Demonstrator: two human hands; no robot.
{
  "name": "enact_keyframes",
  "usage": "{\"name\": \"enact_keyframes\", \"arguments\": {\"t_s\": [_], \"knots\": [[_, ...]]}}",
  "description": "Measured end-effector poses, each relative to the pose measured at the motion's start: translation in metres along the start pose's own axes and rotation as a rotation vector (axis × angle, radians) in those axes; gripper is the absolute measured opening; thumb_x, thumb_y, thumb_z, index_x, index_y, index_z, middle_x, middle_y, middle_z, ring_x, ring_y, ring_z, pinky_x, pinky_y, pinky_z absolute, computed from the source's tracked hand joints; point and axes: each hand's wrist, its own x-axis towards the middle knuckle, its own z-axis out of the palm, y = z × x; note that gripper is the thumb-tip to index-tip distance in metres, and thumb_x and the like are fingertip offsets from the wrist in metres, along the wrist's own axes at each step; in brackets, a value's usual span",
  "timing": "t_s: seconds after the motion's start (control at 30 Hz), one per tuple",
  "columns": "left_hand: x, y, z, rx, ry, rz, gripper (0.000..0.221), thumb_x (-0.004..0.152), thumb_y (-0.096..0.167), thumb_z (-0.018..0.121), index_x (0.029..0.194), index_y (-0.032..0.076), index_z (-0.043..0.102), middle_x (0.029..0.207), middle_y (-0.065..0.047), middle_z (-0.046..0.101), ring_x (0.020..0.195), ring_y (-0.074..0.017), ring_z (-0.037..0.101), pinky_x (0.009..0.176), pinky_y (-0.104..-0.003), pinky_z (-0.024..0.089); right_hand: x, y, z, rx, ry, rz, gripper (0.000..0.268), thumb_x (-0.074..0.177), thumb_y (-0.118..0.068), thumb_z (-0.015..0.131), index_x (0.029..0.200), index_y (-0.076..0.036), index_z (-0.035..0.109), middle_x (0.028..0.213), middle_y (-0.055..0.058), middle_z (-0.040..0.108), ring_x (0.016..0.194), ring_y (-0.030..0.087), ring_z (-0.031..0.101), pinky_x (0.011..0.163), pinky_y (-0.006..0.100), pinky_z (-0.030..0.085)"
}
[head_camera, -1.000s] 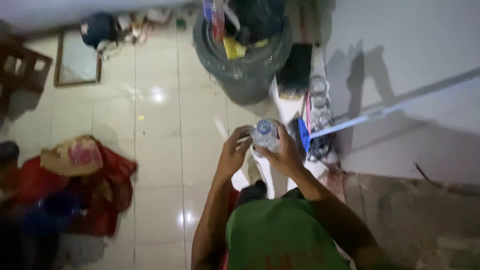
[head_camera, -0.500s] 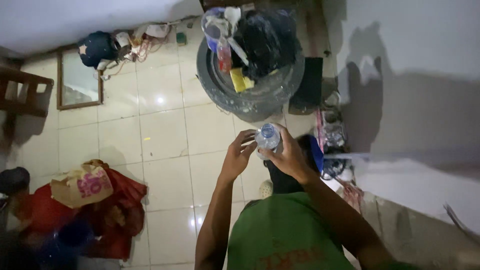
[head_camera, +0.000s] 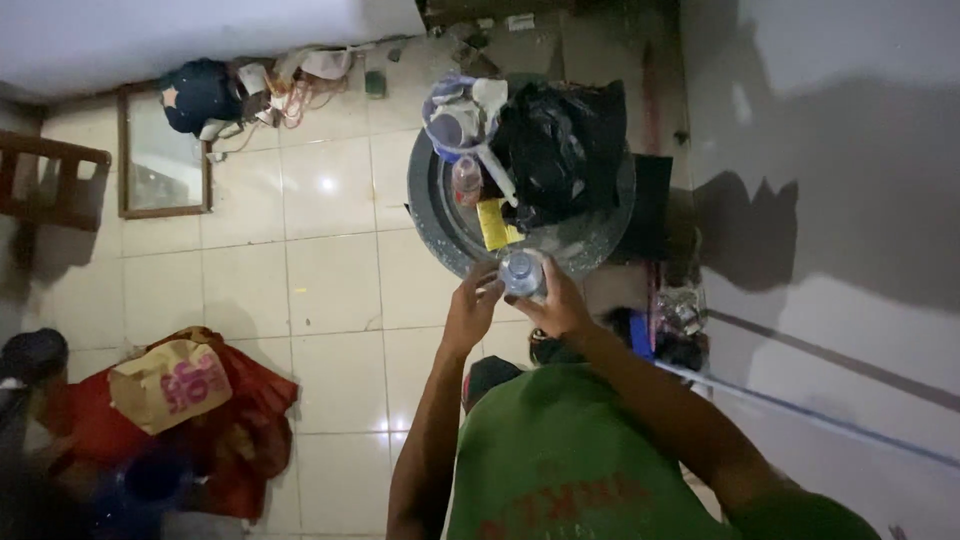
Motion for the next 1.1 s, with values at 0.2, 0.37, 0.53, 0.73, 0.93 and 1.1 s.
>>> {"name": "enact_keyframes", "arguments": {"t_s": [0.2, 0.37, 0.53, 0.73, 0.93, 1.1], "knots": [[0.037, 0.013, -0.013, -0.062, -0.024, 0.001, 0.035, 0.1, 0.011, 0.06, 0.134, 0.002, 0.06, 0.124, -0.015, 0.07, 0.12, -0.0264, 0.066, 0.098, -0.037, 0.053, 0.036, -0.006, -0.002, 0.009, -0.013, -0.017, 0.08, 0.084, -0.026, 0.085, 0.147, -0.001, 0.042, 0.137, 0.023, 0.061, 0.127, 0.037, 0.062, 0.104, 0.045, 0.049], [0.063, 0.015, -0.033, -0.061, -0.031, -0.104, 0.036, 0.098, 0.011, 0.058, 0.133, 0.002, 0.061, 0.123, -0.015, 0.07, 0.118, -0.026, 0.066, 0.096, -0.037, 0.053, 0.064, -0.009, 0.004, 0.054, -0.052, 0.118, 0.079, 0.083, -0.029, 0.084, 0.146, -0.005, 0.043, 0.133, 0.018, 0.064, 0.122, 0.032, 0.066, 0.102, 0.042, 0.052], [0.091, 0.002, -0.056, -0.083, -0.083, -0.076, 0.035, 0.099, 0.01, 0.06, 0.133, 0.002, 0.062, 0.124, -0.015, 0.07, 0.117, -0.0259, 0.065, 0.097, -0.036, 0.051, 0.087, -0.003, 0.028, -0.024, 0.041, 0.078, 0.079, 0.08, -0.029, 0.086, 0.145, -0.006, 0.046, 0.134, 0.021, 0.063, 0.122, 0.035, 0.064, 0.102, 0.044, 0.051], [0.127, -0.02, -0.091, -0.053, -0.171, -0.085, 0.035, 0.098, 0.01, 0.063, 0.133, 0.004, 0.062, 0.123, -0.011, 0.071, 0.116, -0.0236, 0.067, 0.095, -0.034, 0.053, 0.111, 0.001, 0.056, -0.076, 0.091, 0.109, 0.08, 0.079, -0.033, 0.089, 0.142, -0.007, 0.048, 0.129, 0.02, 0.066, 0.119, 0.036, 0.065, 0.098, 0.045, 0.052], [0.157, -0.027, -0.123, -0.068, -0.279, -0.159, 0.036, 0.097, 0.014, 0.062, 0.133, 0.006, 0.061, 0.125, -0.009, 0.069, 0.115, -0.021, 0.065, 0.092, -0.033, 0.052, 0.13, -0.013, 0.081, 0.027, 0.142, 0.18, 0.073, 0.082, -0.033, 0.087, 0.139, -0.007, 0.051, 0.127, 0.019, 0.068, 0.117, 0.035, 0.069, 0.095, 0.043, 0.054], [0.175, -0.039, -0.14, 0.023, -0.365, -0.122, 0.033, 0.098, 0.015, 0.06, 0.129, 0.005, 0.065, 0.122, -0.011, 0.07, 0.11, -0.0226, 0.066, 0.092, -0.034, 0.052, 0.135, 0.0, 0.108, -0.15, 0.25, 0.208, 0.074, 0.079, -0.028, 0.089, 0.139, -0.004, 0.052, 0.128, 0.021, 0.063, 0.118, 0.036, 0.062, 0.096, 0.044, 0.049]]}}
